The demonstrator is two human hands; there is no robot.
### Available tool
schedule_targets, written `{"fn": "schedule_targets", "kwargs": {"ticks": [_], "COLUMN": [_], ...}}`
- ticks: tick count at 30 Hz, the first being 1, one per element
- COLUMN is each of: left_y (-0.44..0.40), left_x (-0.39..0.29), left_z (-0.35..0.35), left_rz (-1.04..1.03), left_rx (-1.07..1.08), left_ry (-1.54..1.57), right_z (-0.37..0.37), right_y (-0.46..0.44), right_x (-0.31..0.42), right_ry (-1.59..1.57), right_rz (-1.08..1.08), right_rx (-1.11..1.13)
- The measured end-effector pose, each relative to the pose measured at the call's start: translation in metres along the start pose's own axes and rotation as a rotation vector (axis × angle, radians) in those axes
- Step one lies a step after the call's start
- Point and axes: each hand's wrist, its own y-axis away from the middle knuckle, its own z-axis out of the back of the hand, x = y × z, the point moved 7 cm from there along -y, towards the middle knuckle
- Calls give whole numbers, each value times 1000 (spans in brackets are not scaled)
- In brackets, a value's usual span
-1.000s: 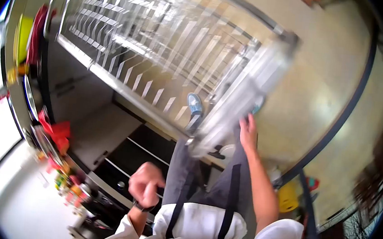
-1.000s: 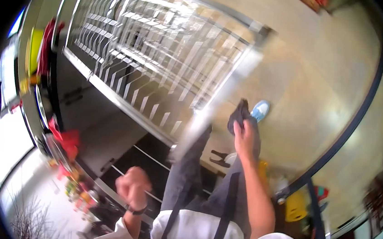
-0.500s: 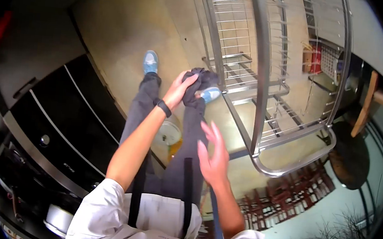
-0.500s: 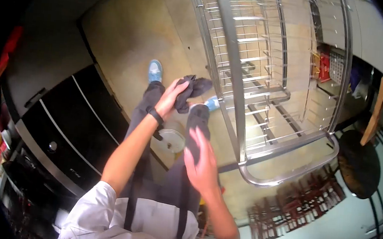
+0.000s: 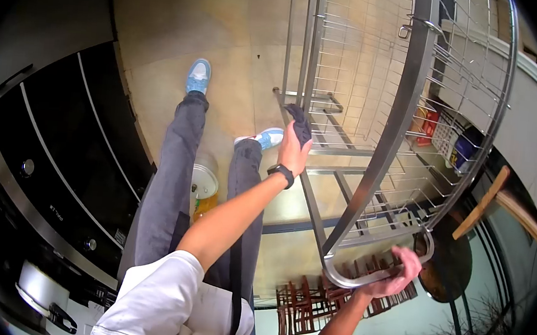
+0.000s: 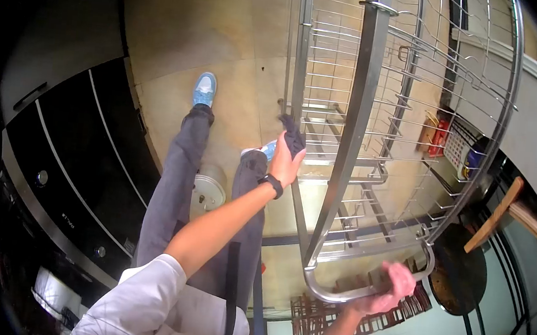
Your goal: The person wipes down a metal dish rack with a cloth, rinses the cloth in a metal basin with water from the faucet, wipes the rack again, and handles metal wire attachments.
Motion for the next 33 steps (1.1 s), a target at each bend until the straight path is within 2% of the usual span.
{"fn": "schedule_targets", "kwargs": {"ticks": [3, 7, 9, 12, 14, 15, 17, 21, 23, 25, 26, 27, 32, 33], "left_y": [-8, -10, -12, -25, -58, -82, -135, -235, -274, -315, -337, -355, -435, -441], "left_x": [2, -12, -14, -32, -60, -72, -112, -198, -223, -240, -252, -268, -315, -319], "left_z": [-6, -3, -4, 1, 12, 16, 36, 67, 70, 79, 82, 87, 119, 127], "left_rz": [120, -18, -17, -78, -236, -238, -392, -580, -584, -577, -489, -560, -421, -464], "left_rx": [22, -97, -61, -131, -224, -223, -337, -258, -272, -305, -290, -365, -519, -577], "left_ry": [9, -198, -154, -179, -30, -30, -21, -83, -164, 56, 58, 61, 298, 364], "right_z": [2, 10, 8, 8, 7, 5, 2, -3, -6, -10, -9, -7, -16, -16], "right_y": [3, 6, -1, -4, -7, -7, -8, -14, -17, -19, -17, -15, -24, -24], "right_x": [-2, -10, -5, -1, -2, -3, -4, 1, 2, 3, 0, -3, 3, 3], "right_ry": [86, 156, 160, 193, 206, 221, 229, 250, 293, 337, 357, 375, 444, 466], "right_rz": [-62, -120, -101, -83, -60, -52, -98, -142, -133, -104, -119, -131, -113, -94], "right_rx": [40, 101, 108, 133, 156, 178, 198, 214, 269, 298, 314, 332, 447, 443]}}
